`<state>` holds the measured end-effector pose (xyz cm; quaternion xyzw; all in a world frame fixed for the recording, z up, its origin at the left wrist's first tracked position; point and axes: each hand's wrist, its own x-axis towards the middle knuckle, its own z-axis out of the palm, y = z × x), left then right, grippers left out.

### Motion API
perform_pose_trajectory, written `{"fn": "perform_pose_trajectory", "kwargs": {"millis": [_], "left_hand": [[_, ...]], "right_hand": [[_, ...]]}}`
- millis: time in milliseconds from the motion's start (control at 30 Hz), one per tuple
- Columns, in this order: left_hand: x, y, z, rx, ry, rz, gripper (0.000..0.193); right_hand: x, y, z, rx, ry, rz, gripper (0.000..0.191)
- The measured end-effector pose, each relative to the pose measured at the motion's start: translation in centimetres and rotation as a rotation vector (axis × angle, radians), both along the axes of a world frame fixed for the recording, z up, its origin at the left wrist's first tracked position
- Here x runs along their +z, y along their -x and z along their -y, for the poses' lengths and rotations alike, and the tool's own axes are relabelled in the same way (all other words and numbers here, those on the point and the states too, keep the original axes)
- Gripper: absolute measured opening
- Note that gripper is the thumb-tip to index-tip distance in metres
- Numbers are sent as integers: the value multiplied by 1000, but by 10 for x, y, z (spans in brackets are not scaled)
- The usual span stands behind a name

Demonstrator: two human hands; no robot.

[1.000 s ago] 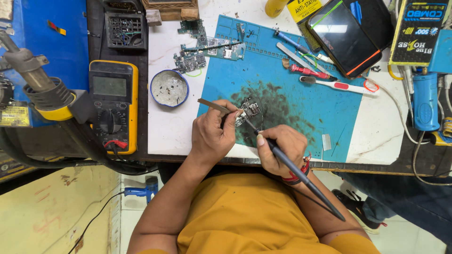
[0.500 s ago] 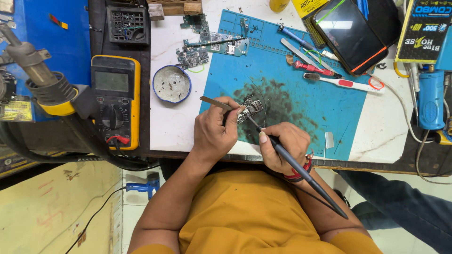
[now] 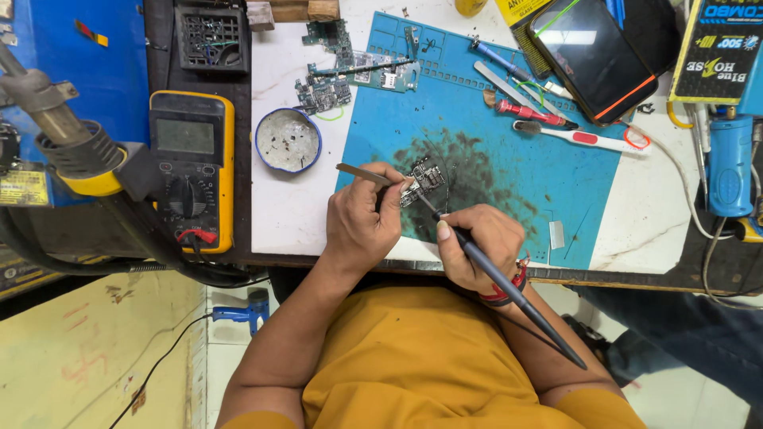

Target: The person solders a disassembled phone motherboard on a repair bench, holding the board with tweezers in one hand and a soldering iron in the other. They reposition the board and continue applying the iron to different points on the board throughout the episode.

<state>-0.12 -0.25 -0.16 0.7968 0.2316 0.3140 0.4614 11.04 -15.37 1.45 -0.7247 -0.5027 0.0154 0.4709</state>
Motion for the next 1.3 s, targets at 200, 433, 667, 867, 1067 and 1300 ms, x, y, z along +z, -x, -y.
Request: {"fn": "perform_pose_trajectory", "kwargs": {"millis": [200,433,667,867,1067,1300], "left_hand": [[0,0,0,-1,30,-12,12],[0,-1,0,-9,24,9,13],[0,0,0,-7,14,6,14],[0,-1,0,-10,18,0,13],[1,0,-1,-6,-3,16,14],[1,-1,-1,-11,8,15,13]], "right_hand": [[-1,1,-1,-2,-6,8,7],[-1,0,0,15,-10,23,8],[-1,0,0,4,-8,34,8],[0,0,0,2,-6,33,7],[1,1,-1,10,-14,41,8],[0,0,-1,7,-6,37,7]]}}
